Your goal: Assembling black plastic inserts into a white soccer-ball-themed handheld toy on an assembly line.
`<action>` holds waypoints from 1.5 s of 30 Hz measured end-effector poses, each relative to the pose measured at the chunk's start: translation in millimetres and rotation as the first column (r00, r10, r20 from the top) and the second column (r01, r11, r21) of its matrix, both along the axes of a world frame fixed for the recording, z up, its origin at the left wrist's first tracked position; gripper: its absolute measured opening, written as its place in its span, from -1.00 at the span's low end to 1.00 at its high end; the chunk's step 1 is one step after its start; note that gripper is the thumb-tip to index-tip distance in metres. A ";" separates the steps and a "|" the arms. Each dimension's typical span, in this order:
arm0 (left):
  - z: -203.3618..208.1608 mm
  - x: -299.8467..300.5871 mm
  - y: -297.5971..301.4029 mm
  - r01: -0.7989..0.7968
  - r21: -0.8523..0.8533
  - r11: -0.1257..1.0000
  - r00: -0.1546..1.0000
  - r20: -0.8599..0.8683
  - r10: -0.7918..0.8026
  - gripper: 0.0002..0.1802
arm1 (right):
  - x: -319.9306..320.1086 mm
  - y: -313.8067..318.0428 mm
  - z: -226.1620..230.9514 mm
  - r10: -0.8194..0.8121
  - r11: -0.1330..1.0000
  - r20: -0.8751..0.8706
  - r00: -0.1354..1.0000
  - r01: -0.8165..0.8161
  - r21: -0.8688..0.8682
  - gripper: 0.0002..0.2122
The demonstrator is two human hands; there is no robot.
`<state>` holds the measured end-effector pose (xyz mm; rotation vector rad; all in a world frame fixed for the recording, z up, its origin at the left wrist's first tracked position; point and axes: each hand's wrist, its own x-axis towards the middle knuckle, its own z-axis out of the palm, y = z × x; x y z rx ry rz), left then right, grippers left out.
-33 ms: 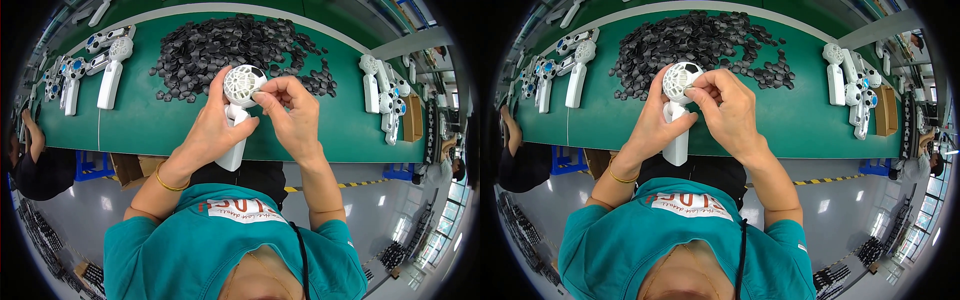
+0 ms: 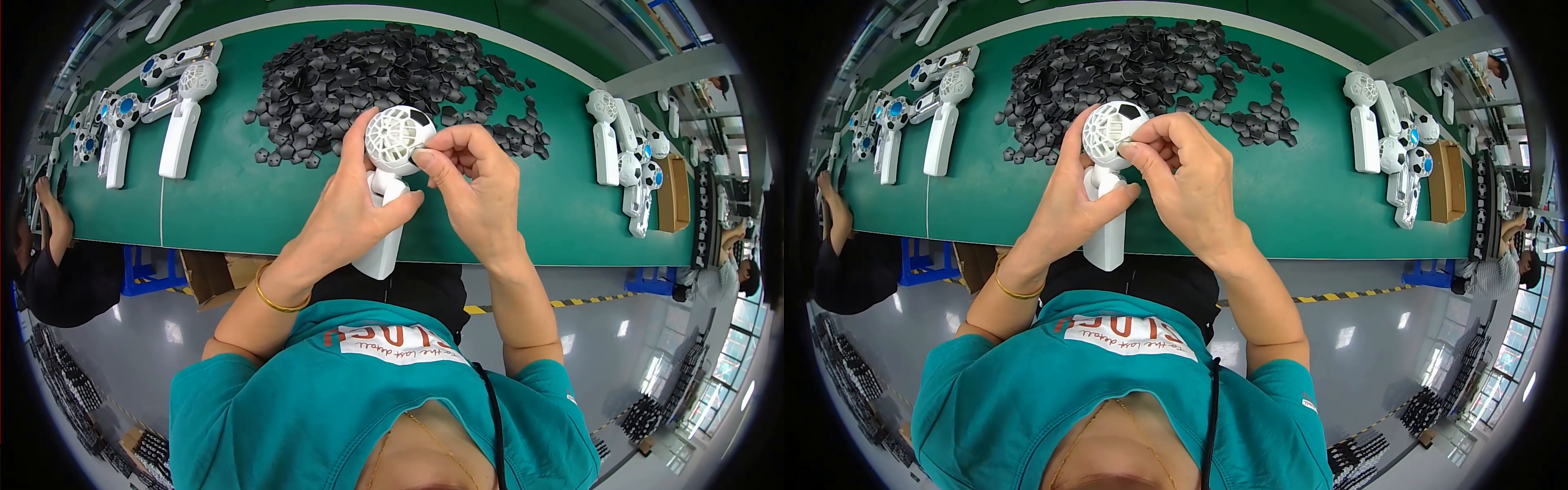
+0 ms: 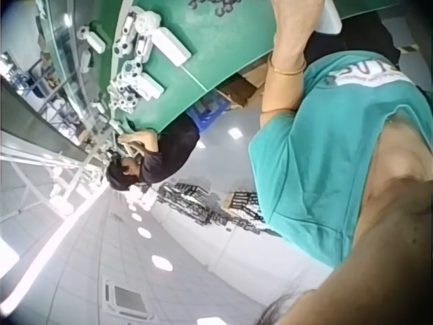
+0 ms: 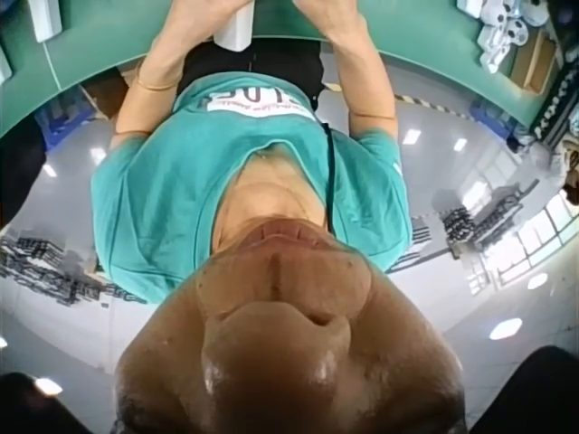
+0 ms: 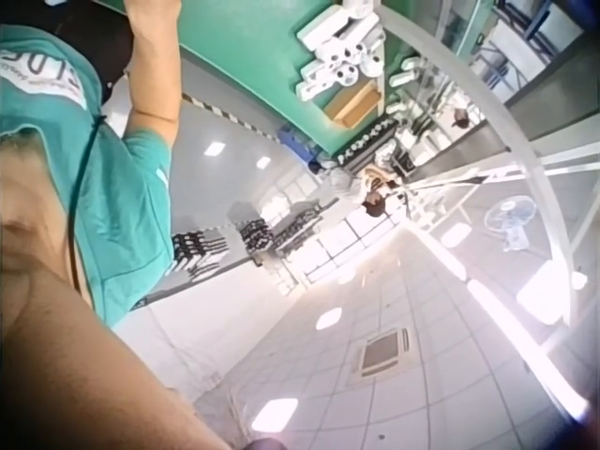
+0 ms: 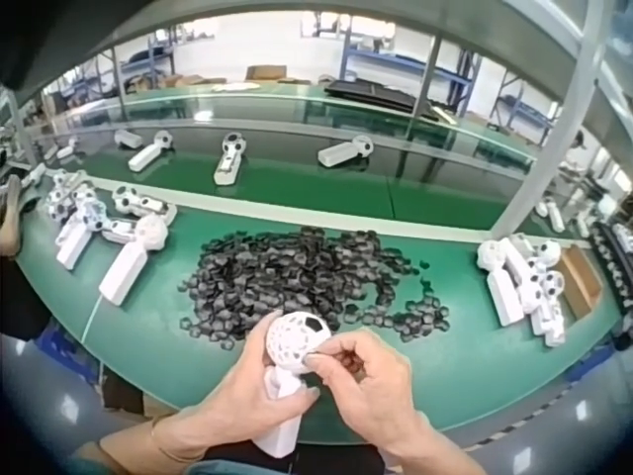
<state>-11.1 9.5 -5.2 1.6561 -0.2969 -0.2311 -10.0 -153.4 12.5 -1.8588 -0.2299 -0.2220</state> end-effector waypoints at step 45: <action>28.6 355.4 -95.0 -0.286 0.389 0.876 0.928 0.342 0.151 0.04 | 19.9 -77.1 -28.2 -0.290 0.919 -0.096 0.952 0.305 0.249 -0.82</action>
